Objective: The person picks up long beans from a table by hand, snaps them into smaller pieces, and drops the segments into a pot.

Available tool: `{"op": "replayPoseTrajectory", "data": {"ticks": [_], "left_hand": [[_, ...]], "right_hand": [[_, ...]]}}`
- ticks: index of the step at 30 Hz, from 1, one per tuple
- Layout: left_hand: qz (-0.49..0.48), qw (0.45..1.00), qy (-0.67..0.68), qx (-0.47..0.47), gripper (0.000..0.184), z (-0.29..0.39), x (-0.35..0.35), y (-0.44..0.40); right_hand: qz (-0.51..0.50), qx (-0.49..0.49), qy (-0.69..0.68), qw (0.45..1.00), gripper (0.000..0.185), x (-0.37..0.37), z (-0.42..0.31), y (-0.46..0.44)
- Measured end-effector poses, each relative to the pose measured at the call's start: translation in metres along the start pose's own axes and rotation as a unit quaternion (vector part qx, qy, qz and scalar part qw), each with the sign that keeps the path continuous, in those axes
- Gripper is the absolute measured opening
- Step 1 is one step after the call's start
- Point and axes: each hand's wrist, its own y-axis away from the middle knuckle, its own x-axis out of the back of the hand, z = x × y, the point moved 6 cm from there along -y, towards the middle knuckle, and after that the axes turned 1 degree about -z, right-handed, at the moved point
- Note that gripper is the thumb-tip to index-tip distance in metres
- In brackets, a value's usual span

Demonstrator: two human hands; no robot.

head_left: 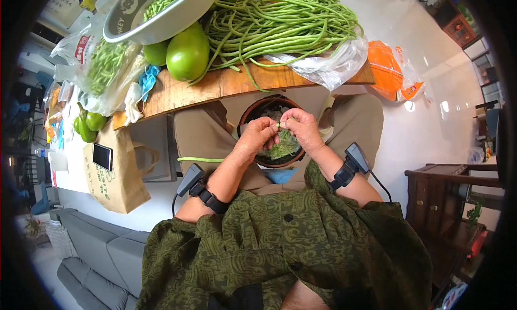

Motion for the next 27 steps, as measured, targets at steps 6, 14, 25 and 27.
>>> {"op": "replayPoseTrajectory", "data": {"ticks": [6, 14, 25, 27], "left_hand": [[-0.001, 1.000, 0.004, 0.008, 0.011, 0.000, -0.002, 0.000], [-0.004, 0.996, 0.085, 0.004, 0.009, -0.009, 0.002, -0.003], [0.044, 0.982, 0.181, -0.020, 0.006, -0.008, 0.014, -0.008], [0.049, 0.981, 0.188, -0.012, 0.007, -0.004, 0.016, -0.004]], "right_hand": [[-0.002, -0.004, 0.047, 0.999, 0.009, 0.001, 0.003, 0.001], [-0.006, -0.002, 0.068, 0.998, 0.011, -0.005, 0.007, 0.003], [-0.034, -0.025, -0.021, 0.999, 0.014, -0.002, 0.007, 0.000], [-0.038, -0.058, -0.016, 0.997, 0.013, 0.004, 0.021, -0.005]]}}
